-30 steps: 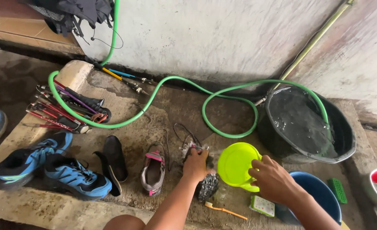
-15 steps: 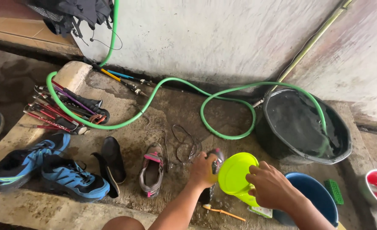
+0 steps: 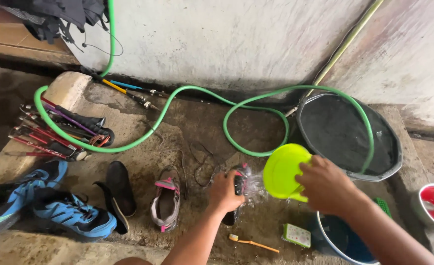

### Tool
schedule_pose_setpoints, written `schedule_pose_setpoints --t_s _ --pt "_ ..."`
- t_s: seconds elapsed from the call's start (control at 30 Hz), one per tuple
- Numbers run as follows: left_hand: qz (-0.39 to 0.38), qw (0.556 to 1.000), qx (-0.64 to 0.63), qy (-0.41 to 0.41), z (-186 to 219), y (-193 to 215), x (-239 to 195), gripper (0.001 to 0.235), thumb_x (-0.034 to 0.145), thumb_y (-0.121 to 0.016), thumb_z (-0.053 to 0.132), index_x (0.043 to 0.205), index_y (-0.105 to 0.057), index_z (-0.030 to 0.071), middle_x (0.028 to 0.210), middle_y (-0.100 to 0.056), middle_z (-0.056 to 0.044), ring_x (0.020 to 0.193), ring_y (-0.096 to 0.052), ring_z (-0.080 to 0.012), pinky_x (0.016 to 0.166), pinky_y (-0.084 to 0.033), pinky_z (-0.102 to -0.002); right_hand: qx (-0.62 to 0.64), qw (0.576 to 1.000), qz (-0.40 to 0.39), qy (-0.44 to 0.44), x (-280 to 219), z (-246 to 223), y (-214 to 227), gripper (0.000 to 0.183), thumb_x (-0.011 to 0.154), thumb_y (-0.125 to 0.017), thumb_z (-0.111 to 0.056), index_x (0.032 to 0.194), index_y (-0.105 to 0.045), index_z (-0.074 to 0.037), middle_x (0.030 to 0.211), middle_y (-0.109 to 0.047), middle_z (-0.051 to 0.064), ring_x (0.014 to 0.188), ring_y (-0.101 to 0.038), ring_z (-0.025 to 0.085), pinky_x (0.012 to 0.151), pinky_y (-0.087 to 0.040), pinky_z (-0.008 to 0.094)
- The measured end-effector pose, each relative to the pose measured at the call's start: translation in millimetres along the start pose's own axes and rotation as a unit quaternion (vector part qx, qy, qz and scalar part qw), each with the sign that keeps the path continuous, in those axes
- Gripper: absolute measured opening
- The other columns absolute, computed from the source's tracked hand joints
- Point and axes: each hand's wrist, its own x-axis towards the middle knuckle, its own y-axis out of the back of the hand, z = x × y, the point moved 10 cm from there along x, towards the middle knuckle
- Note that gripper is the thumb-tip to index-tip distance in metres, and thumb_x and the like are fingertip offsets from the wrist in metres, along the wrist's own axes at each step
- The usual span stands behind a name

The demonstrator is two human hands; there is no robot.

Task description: The person pours water from a yellow cup onto a gray and pink shoe, then scrubs it with a blue brush and a green sponge. The person repeatedly wets and scrubs the shoe, focusing on the sole and upper parts, while other shoes and cleaning tools remain nearby.

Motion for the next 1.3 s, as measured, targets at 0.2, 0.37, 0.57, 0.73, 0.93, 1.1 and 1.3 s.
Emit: schedule_pose_setpoints --t_s 0.2,0.37,0.57,0.73,0.93,1.1,1.3 --pt "0.136 0.981 -0.118 -0.066 -35 44 5 0.066 0.055 -0.082 0.021 0.115 -0.059 0.014 0.111 -0.060 -0.012 0.103 -0.059 -0.0329 0.083 -0.051 -0.045 0.235 0.929 0.058 -0.281 -39 146 -65 0.031 0.091 -0.068 -0.041 0.115 -0.076 -0.023 0.127 -0.072 -0.001 0.123 -0.066 0.015 0.121 -0.039 0.045" --pt "-0.099 0.994 0.011 0.045 -63 14 2 0.105 0.065 -0.084 0.025 0.152 -0.027 0.011 0.154 -0.036 -0.012 0.139 -0.042 -0.0350 0.101 -0.048 -0.048 0.081 0.932 -0.011 -0.354 -15 179 -154 0.038 0.095 -0.067 -0.028 0.133 -0.066 -0.033 0.139 -0.063 0.000 0.134 -0.056 0.029 0.114 -0.050 0.046" --pt "-0.216 0.956 0.143 0.137 -74 36 -35 0.081 0.070 -0.084 0.014 0.137 -0.039 0.011 0.143 -0.045 -0.008 0.130 -0.052 -0.0313 0.097 -0.054 -0.044 0.071 0.903 -0.118 -0.406 19 207 -245 0.037 0.103 -0.047 -0.025 0.135 -0.066 -0.027 0.142 -0.060 0.008 0.139 -0.050 0.041 0.113 -0.048 0.050" --pt "-0.223 0.949 0.135 0.178 -118 33 -44 0.079 0.065 -0.088 0.014 0.131 -0.046 0.012 0.134 -0.054 -0.007 0.124 -0.059 -0.0283 0.097 -0.055 -0.040 0.004 0.898 -0.267 -0.349 40 207 -284 0.039 0.105 -0.042 -0.029 0.137 -0.064 -0.028 0.139 -0.064 -0.004 0.141 -0.048 0.034 0.108 -0.047 0.046" --pt "-0.123 0.978 0.037 0.164 -142 22 -49 0.078 0.049 -0.087 0.038 0.119 -0.056 0.022 0.124 -0.065 0.000 0.116 -0.067 -0.0263 0.094 -0.051 -0.035 0.128 0.907 -0.258 -0.306 68 208 -327 0.046 0.096 -0.046 -0.008 0.138 -0.063 -0.015 0.145 -0.061 0.007 0.146 -0.040 0.042 0.121 -0.038 0.047" --pt "0.043 0.992 -0.115 0.021 -109 36 -37 0.085 0.049 -0.091 0.036 0.128 -0.063 0.020 0.122 -0.071 -0.005 0.115 -0.068 -0.0244 0.093 -0.052 -0.036 0.297 0.841 0.034 -0.451 27 210 -293 0.019 0.095 -0.064 -0.014 0.108 -0.078 -0.016 0.116 -0.076 0.006 0.106 -0.071 0.032 0.084 -0.058 0.043" --pt "0.166 0.976 -0.140 0.013 -98 -12 -28 0.068 0.048 -0.085 0.046 0.106 -0.066 0.018 0.095 -0.075 -0.007 0.087 -0.071 -0.0315 0.073 -0.053 -0.043 0.193 0.826 0.293 -0.442 -19 252 -365 0.015 0.104 -0.074 -0.030 0.110 -0.085 -0.022 0.121 -0.078 0.000 0.122 -0.067 0.024 0.109 -0.049 0.032"
